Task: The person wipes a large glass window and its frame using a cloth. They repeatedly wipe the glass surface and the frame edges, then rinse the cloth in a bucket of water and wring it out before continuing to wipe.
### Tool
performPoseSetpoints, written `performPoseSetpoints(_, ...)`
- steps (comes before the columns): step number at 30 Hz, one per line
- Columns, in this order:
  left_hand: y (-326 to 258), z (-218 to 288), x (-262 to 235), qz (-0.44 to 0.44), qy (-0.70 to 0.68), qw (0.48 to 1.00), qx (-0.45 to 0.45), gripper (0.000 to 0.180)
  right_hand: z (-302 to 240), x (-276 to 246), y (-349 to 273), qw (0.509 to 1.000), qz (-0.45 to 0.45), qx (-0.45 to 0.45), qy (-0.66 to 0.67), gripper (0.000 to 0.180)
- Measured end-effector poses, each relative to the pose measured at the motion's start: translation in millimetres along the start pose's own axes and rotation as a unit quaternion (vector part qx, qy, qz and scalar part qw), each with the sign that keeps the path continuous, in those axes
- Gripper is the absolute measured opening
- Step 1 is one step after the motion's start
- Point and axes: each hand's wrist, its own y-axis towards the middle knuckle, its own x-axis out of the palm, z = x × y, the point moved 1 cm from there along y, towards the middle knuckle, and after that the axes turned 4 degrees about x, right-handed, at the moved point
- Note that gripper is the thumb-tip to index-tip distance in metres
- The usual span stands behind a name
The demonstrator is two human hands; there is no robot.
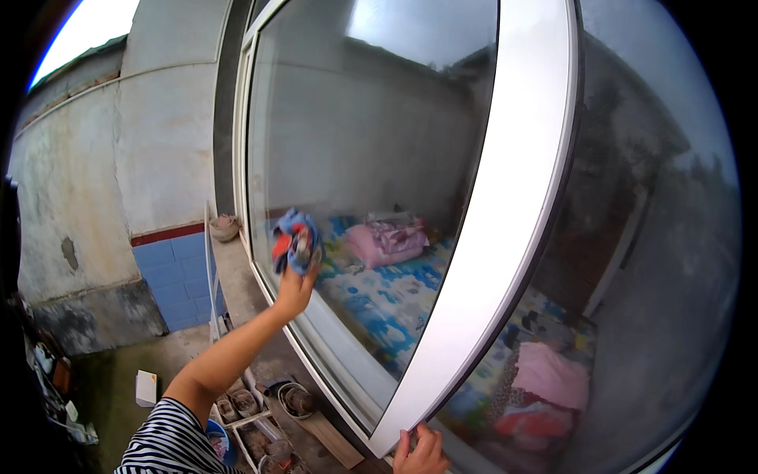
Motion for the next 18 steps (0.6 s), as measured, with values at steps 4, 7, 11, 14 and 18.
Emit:
performPoseSetpoints(4, -105, -40, -34, -0.045, -0.087, 0.911, -0.400, 0.045, 3, 2, 0, 0.999, 0.016, -0.033, -0.021, 0.028)
performPoseSetpoints(7, -87, -34, -60, 0.013, -0.125, 0.816, -0.564, 0.032, 5, 6, -4, 0.999, 0.025, -0.037, -0.011, 0.033)
performPoseSetpoints(11, 84, 17, -59, 0.136, -0.199, 0.927, -0.287, 0.026, 5, 4, -3, 0.999, 0.011, -0.020, -0.022, 0.039)
performPoseSetpoints(14, 250, 86, -59, 0.113, -0.169, 0.977, -0.067, 0.025, 11, 3, -8, 0.999, -0.001, 0.003, -0.046, 0.041)
performPoseSetpoints(18, 446, 180, -91, 0.061, -0.043, 0.983, 0.166, 0.024, -5, 10, -16, 0.998, -0.003, -0.024, -0.060, 0.045)
